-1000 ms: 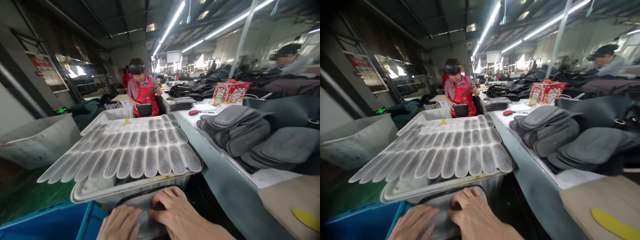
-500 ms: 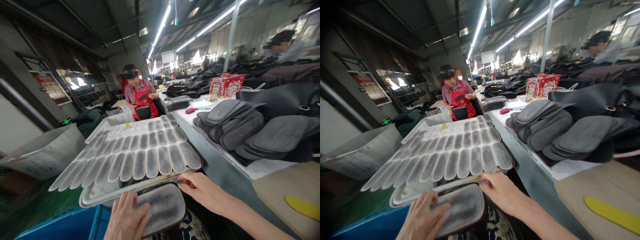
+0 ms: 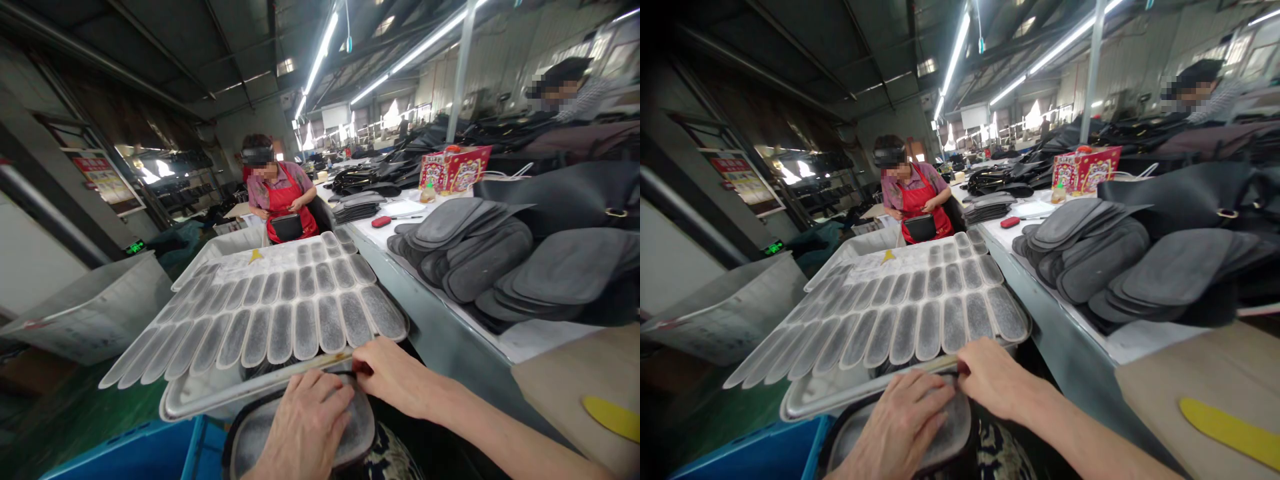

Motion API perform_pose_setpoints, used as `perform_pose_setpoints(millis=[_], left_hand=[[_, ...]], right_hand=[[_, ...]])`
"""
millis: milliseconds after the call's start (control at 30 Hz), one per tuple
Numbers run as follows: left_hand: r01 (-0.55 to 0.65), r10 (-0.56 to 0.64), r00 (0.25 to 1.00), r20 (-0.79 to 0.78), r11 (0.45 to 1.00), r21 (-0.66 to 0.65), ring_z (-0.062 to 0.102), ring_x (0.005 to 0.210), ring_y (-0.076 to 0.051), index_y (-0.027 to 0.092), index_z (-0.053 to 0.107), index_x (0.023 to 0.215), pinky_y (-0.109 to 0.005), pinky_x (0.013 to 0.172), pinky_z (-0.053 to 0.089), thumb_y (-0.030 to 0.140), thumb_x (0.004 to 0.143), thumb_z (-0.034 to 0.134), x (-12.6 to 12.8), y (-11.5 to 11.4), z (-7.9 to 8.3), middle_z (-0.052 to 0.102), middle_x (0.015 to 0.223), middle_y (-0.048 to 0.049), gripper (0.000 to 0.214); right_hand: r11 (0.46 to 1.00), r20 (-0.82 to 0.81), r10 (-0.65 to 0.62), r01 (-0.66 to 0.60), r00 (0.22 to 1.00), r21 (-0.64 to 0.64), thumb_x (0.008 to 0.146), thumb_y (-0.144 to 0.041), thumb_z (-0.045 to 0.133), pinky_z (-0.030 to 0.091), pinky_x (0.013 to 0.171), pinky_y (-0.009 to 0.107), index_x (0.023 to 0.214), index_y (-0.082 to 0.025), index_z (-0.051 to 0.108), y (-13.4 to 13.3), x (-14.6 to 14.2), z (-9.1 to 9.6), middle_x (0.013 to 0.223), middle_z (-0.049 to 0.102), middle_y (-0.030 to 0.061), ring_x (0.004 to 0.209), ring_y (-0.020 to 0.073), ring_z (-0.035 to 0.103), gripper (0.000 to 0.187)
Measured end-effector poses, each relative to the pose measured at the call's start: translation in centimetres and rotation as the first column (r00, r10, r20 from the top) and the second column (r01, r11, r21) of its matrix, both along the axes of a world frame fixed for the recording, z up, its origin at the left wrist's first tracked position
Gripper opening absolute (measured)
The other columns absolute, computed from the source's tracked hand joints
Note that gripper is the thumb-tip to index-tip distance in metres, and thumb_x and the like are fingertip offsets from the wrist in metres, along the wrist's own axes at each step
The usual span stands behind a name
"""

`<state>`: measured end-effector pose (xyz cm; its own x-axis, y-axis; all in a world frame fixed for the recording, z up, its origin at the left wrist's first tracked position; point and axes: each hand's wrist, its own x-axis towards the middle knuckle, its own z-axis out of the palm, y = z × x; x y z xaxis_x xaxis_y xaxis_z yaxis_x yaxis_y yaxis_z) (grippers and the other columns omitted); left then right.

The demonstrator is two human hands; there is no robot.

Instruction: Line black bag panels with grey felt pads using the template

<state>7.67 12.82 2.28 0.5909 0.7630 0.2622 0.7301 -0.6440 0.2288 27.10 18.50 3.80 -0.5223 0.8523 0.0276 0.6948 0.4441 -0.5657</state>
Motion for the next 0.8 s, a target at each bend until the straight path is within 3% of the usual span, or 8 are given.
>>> perform_pose_setpoints(millis=[233,400,567,800], left_hand=[[0.026,-0.021,0.998,-0.053,0.996,0.090,0.063,0.089,-0.023,0.024,0.061,0.109,-0.038,0.074,0.051,0.013,0.083,0.058,-0.1,-0.3,-0.3,0.070,0.104,-0.0003,0.028],[0.025,-0.017,0.998,-0.056,0.989,0.147,0.064,0.096,-0.023,0.024,0.058,0.117,-0.035,0.080,0.053,0.017,0.085,0.061,-0.4,-0.6,-1.0,0.069,0.112,-0.0010,0.032],[0.009,-0.005,1.000,-0.019,0.971,0.240,0.065,0.085,-0.022,0.022,0.061,0.106,-0.034,0.072,0.054,0.020,0.084,0.062,0.1,-0.2,-1.0,0.071,0.099,-0.0002,0.022],[0.024,-0.013,0.999,-0.044,0.964,0.265,0.064,0.086,-0.022,0.020,0.061,0.105,-0.033,0.072,0.054,0.025,0.084,0.064,0.3,-0.2,-2.2,0.070,0.099,-0.0018,0.022]], right_hand=[[1.000,0.028,0.018,-0.019,0.999,0.018,0.068,-0.009,0.053,0.034,0.056,0.026,0.069,-0.017,0.069,0.1,0.0,-0.4,0.068,0.072,0.0055,0.064,0.0180,0.065,0.019],[0.985,0.019,0.162,-0.163,0.987,0.059,0.079,-0.011,0.053,0.040,0.068,0.024,0.087,-0.020,0.068,0.8,0.2,0.1,0.084,0.071,0.0009,0.077,0.0148,0.064,0.019],[0.947,0.100,0.288,-0.299,0.952,0.119,0.089,-0.014,0.050,0.037,0.065,0.026,0.074,-0.017,0.063,2.0,-0.6,0.1,0.080,0.068,0.0027,0.075,0.0166,0.063,0.021],[0.936,0.198,0.244,-0.283,0.949,0.207,0.088,-0.003,0.042,0.034,0.063,0.032,0.092,-0.012,0.061,0.9,-1.3,-1.6,0.091,0.064,0.0094,0.077,0.0225,0.061,0.021]])
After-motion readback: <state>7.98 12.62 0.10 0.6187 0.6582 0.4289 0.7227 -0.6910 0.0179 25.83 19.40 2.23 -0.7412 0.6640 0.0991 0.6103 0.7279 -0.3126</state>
